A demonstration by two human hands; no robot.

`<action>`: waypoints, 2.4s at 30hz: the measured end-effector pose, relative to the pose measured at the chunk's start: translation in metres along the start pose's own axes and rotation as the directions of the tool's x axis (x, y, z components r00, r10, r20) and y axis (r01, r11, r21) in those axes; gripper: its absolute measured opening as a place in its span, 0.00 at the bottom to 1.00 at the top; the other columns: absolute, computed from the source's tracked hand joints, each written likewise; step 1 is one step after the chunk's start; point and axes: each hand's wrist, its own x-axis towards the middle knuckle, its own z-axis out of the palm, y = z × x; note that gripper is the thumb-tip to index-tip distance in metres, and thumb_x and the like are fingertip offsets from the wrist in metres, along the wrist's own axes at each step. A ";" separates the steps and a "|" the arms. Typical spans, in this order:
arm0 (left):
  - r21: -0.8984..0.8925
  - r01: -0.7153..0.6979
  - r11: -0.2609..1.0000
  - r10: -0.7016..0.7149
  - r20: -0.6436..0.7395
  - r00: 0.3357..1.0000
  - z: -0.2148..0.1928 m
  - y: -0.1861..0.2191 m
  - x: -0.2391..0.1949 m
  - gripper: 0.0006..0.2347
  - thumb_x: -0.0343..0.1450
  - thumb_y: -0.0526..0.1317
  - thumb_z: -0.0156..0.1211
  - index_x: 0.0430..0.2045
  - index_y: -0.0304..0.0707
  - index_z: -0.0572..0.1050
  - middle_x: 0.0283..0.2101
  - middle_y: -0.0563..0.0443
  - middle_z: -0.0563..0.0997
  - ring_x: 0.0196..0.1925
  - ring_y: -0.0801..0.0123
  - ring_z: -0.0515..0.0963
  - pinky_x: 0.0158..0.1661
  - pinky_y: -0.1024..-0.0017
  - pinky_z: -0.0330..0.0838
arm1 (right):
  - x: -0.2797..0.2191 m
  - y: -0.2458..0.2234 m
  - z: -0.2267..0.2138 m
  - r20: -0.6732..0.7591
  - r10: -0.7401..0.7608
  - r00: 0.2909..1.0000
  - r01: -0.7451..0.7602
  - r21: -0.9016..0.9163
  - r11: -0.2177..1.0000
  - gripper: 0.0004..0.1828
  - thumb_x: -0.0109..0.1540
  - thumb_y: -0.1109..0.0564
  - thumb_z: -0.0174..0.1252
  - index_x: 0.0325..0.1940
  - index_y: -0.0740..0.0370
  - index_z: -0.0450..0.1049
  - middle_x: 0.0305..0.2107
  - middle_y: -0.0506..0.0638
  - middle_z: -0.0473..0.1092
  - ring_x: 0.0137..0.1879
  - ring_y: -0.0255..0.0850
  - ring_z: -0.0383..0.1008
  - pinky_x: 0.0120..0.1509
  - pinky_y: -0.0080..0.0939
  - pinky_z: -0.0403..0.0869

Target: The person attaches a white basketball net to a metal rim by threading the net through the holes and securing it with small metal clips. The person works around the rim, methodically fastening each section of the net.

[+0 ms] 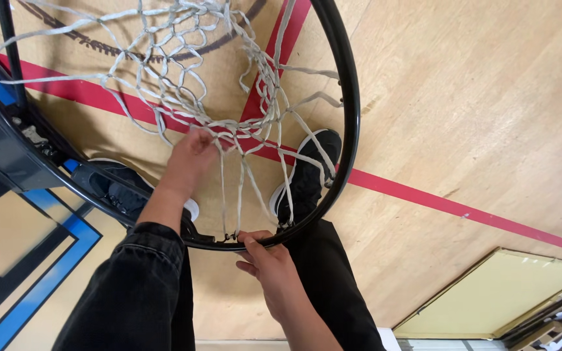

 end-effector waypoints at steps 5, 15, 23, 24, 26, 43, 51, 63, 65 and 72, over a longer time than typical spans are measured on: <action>0.018 0.203 0.979 -0.201 -0.080 0.976 -0.019 0.070 -0.025 0.02 0.76 0.35 0.59 0.37 0.45 0.73 0.39 0.51 0.84 0.35 0.73 0.80 0.40 0.71 0.75 | -0.007 -0.008 0.002 0.021 0.001 1.000 -0.001 -0.029 1.000 0.07 0.66 0.54 0.56 0.44 0.58 0.74 0.56 0.52 0.79 0.58 0.45 0.81 0.56 0.43 0.76; 0.140 -0.009 0.990 0.024 -0.112 0.993 -0.087 0.080 -0.011 0.04 0.78 0.33 0.56 0.41 0.46 0.76 0.26 0.57 0.76 0.24 0.78 0.71 0.30 0.80 0.69 | -0.005 -0.007 0.001 0.022 -0.010 1.000 0.012 -0.090 0.996 0.07 0.66 0.56 0.54 0.45 0.57 0.75 0.55 0.52 0.79 0.60 0.45 0.83 0.56 0.41 0.76; 0.764 0.156 0.626 -0.195 -0.041 0.980 -0.119 0.171 -0.058 0.06 0.76 0.42 0.57 0.35 0.44 0.78 0.36 0.47 0.83 0.40 0.59 0.80 0.48 0.57 0.72 | 0.003 0.006 -0.004 0.030 -0.049 0.998 0.053 -0.131 0.990 0.07 0.67 0.56 0.53 0.45 0.53 0.76 0.51 0.48 0.79 0.57 0.42 0.83 0.53 0.38 0.75; 0.799 0.151 0.581 -0.246 -0.004 0.969 -0.118 0.180 -0.067 0.09 0.77 0.45 0.56 0.37 0.41 0.79 0.38 0.45 0.83 0.44 0.57 0.80 0.51 0.56 0.73 | 0.006 0.009 -0.005 0.022 -0.063 0.998 0.066 -0.135 0.989 0.08 0.67 0.56 0.53 0.46 0.53 0.77 0.49 0.48 0.80 0.54 0.41 0.84 0.51 0.36 0.74; 0.783 0.152 0.603 -0.213 -0.025 0.977 -0.114 0.163 -0.078 0.09 0.77 0.47 0.58 0.34 0.46 0.81 0.34 0.48 0.83 0.37 0.61 0.79 0.45 0.61 0.71 | -0.005 0.000 0.003 0.005 -0.054 0.999 0.054 -0.136 0.989 0.09 0.67 0.57 0.52 0.47 0.55 0.77 0.49 0.50 0.80 0.55 0.43 0.84 0.53 0.38 0.76; 0.701 -0.054 0.712 0.120 -0.046 0.992 -0.051 -0.001 -0.167 0.11 0.70 0.32 0.50 0.35 0.49 0.81 0.42 0.52 0.81 0.45 0.54 0.80 0.46 0.57 0.73 | 0.003 0.040 0.024 -0.079 -0.110 0.991 0.112 0.031 0.993 0.23 0.66 0.60 0.53 0.66 0.55 0.63 0.51 0.55 0.78 0.61 0.47 0.80 0.65 0.50 0.77; 0.837 0.017 0.547 0.065 -0.063 0.996 -0.054 -0.045 -0.167 0.15 0.74 0.39 0.51 0.55 0.54 0.74 0.51 0.58 0.79 0.60 0.60 0.74 0.62 0.58 0.61 | 0.001 0.044 0.039 -0.159 -0.072 0.985 0.087 0.094 0.992 0.23 0.64 0.60 0.55 0.64 0.55 0.65 0.53 0.51 0.70 0.63 0.38 0.71 0.67 0.48 0.74; 0.833 -0.070 0.549 0.103 0.016 0.995 -0.059 -0.038 -0.167 0.13 0.73 0.36 0.53 0.47 0.53 0.82 0.49 0.61 0.79 0.56 0.63 0.76 0.65 0.56 0.56 | -0.002 0.040 0.049 -0.188 -0.123 0.974 0.132 0.032 0.991 0.18 0.65 0.60 0.54 0.59 0.57 0.63 0.52 0.56 0.77 0.60 0.42 0.76 0.61 0.48 0.76; 0.849 -0.090 0.521 0.150 0.013 0.989 -0.057 -0.047 -0.164 0.12 0.73 0.37 0.54 0.45 0.55 0.83 0.46 0.61 0.79 0.54 0.63 0.76 0.64 0.55 0.57 | 0.005 0.047 0.048 -0.195 -0.147 0.970 0.160 0.049 0.986 0.19 0.64 0.61 0.54 0.59 0.57 0.62 0.51 0.57 0.77 0.58 0.42 0.77 0.58 0.47 0.77; 0.878 -0.217 0.426 0.405 0.029 0.914 -0.051 -0.074 -0.154 0.14 0.68 0.36 0.57 0.43 0.59 0.83 0.42 0.59 0.77 0.46 0.60 0.78 0.64 0.51 0.54 | 0.042 0.083 0.034 -0.202 -0.330 0.922 0.342 0.025 0.939 0.25 0.65 0.64 0.53 0.65 0.54 0.57 0.49 0.58 0.72 0.49 0.51 0.81 0.45 0.47 0.80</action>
